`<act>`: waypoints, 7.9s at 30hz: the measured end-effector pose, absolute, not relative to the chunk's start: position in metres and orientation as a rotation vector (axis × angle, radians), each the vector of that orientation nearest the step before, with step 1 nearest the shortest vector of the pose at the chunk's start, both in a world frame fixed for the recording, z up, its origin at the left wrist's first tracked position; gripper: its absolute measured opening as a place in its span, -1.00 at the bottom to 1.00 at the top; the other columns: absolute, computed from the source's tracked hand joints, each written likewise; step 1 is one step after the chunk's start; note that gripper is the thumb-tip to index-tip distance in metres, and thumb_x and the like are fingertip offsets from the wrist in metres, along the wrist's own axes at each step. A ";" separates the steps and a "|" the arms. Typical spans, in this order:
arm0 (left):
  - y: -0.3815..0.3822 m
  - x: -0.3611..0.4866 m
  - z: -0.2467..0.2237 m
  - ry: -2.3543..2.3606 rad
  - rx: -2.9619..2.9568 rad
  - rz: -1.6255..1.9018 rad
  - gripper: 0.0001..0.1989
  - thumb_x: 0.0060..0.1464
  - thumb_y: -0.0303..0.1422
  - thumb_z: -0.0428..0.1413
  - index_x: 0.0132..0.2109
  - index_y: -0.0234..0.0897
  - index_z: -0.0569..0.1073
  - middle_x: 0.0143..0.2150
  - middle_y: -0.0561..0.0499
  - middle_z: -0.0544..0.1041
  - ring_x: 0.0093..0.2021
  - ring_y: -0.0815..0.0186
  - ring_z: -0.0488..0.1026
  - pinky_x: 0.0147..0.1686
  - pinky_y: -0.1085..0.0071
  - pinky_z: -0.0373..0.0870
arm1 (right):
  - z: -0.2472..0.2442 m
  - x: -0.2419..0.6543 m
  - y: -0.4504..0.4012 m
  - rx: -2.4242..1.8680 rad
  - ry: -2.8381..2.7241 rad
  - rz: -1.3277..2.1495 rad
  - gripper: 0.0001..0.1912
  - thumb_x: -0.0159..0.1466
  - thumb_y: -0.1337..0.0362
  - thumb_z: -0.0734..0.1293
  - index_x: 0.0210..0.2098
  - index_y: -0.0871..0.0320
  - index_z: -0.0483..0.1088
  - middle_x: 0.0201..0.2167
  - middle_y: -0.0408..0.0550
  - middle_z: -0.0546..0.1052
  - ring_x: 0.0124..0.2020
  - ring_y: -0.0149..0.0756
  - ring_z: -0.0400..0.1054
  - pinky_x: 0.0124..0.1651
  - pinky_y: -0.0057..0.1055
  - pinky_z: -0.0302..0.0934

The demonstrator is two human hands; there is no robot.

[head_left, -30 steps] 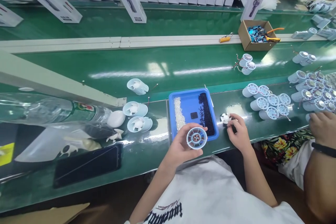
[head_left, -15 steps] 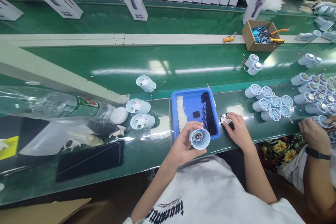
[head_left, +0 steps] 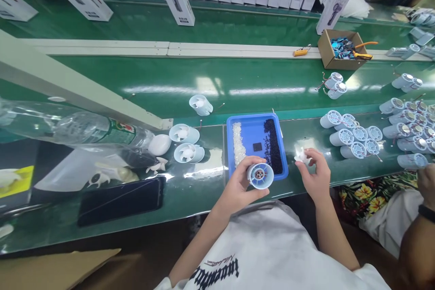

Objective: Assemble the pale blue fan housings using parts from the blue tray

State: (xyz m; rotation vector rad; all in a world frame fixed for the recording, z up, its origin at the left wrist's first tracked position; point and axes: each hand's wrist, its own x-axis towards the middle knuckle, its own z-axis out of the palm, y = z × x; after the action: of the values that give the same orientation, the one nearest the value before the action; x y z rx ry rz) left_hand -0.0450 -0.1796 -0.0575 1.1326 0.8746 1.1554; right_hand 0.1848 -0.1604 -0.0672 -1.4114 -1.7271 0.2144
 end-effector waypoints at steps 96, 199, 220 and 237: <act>0.036 -0.101 -0.040 1.636 1.745 0.550 -0.48 -0.01 -0.37 0.19 0.14 -0.29 0.38 0.12 -0.14 0.46 0.07 0.07 0.42 0.10 0.23 0.34 | -0.070 0.097 -0.051 -1.080 -1.615 1.237 -0.58 0.30 -0.17 0.26 -0.22 0.05 0.37 -0.29 -0.03 0.53 -0.39 -0.27 0.45 -0.30 -0.27 0.41; 0.025 -0.041 0.004 1.041 0.912 1.118 -0.86 0.07 -0.46 0.13 -0.41 -0.28 0.32 -0.41 0.08 0.40 -0.41 0.39 0.37 -0.42 0.49 0.42 | -0.063 0.113 -0.049 -0.992 -1.199 0.642 -0.69 0.33 -0.04 0.30 -0.14 0.06 0.34 -0.16 -0.02 0.47 -0.28 -0.25 0.54 -0.14 -0.19 0.50; 0.011 -0.022 0.011 1.260 1.135 1.335 -0.71 0.11 -0.52 0.14 -0.51 -0.26 0.24 -0.54 0.15 0.27 -0.52 0.44 0.18 -0.49 0.50 0.14 | -0.062 0.117 -0.053 -1.187 -1.403 0.746 -0.62 0.33 -0.06 0.27 -0.09 0.10 0.43 -0.46 -0.14 0.43 -0.53 -0.38 0.28 -0.44 -0.41 0.28; 0.000 0.009 -0.011 0.984 0.901 1.900 -0.41 0.11 -0.26 0.23 -0.58 -0.26 -0.04 -0.59 0.16 -0.04 -0.58 0.46 -0.01 -0.56 0.50 0.07 | -0.065 0.114 -0.060 -1.030 -1.476 1.209 -0.37 0.30 -0.24 0.18 -0.07 0.19 0.46 -0.67 -0.28 0.08 -0.66 -0.45 -0.05 -0.59 -0.44 -0.10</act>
State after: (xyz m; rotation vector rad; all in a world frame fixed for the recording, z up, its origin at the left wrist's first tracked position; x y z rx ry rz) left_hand 0.0094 0.0004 -0.0111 0.9007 0.9841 1.9003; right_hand 0.1144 -0.0600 -0.0647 -1.0303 -1.4765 1.2087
